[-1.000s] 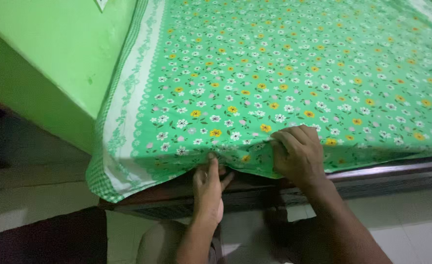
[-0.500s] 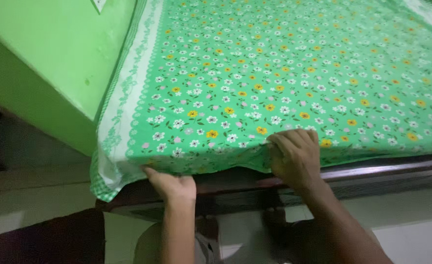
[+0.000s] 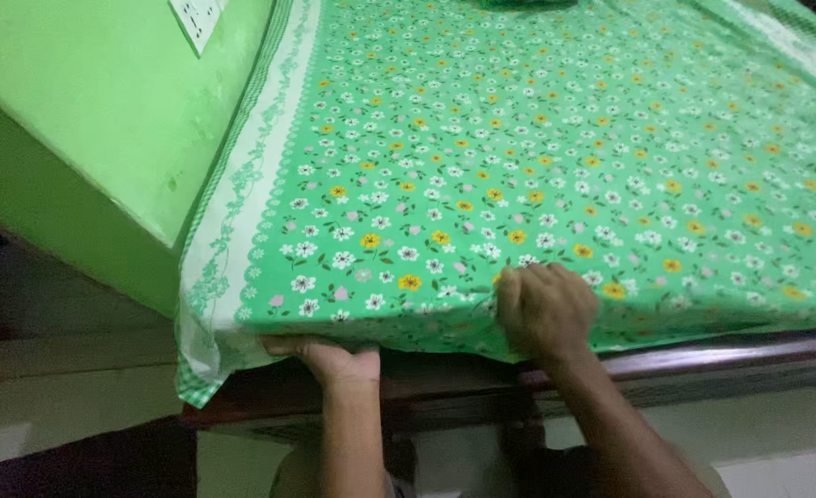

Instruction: The person folds a patterned cloth on the bed, then spreads and tucks a green floral bedsheet around the mattress, smoothing it and securing the corners.

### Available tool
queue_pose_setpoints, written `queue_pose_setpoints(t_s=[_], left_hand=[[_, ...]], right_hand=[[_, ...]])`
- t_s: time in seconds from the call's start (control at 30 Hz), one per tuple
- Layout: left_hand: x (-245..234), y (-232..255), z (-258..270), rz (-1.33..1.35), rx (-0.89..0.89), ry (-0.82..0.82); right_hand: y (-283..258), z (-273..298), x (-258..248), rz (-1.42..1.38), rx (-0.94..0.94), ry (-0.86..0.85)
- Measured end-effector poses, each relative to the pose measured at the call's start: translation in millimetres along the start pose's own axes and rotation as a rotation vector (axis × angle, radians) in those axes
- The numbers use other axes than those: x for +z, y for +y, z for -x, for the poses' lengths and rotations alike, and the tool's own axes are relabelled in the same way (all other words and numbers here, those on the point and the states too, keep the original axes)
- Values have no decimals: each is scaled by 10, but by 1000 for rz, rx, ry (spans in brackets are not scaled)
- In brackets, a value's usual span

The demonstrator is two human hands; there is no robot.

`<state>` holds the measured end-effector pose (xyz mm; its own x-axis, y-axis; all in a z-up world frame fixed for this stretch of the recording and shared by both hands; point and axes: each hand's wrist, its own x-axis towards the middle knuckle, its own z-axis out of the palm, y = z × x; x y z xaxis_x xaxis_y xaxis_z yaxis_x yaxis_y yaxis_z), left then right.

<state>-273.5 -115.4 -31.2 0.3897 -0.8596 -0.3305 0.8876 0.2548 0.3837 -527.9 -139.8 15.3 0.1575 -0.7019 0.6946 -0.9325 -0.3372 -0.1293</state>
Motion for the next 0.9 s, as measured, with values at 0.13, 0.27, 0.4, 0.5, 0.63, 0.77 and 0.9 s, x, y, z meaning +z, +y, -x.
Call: queue_pose_setpoints(t_s=[0.13, 0.27, 0.4, 0.5, 0.63, 0.77, 0.9], left_hand=[[-93, 37, 33, 21, 30, -54], [-321, -24, -97, 11, 11, -79], [-320, -32, -85, 17, 82, -163], [-175, 23, -29, 32, 38, -93], [-90, 75, -24, 47, 14, -70], [-152, 67, -61, 34, -17, -113], [-191, 78, -60, 52, -12, -178]], right_hand=[[8, 32, -43, -134, -16, 166], [49, 147, 28, -98, -19, 267], [42, 122, 42, -145, 80, 197], [-22, 51, -53, -116, 76, 111], [-99, 75, -194, -103, -37, 223], [72, 283, -467, -66, -53, 327], [162, 678, -857, -404, 522, 385]])
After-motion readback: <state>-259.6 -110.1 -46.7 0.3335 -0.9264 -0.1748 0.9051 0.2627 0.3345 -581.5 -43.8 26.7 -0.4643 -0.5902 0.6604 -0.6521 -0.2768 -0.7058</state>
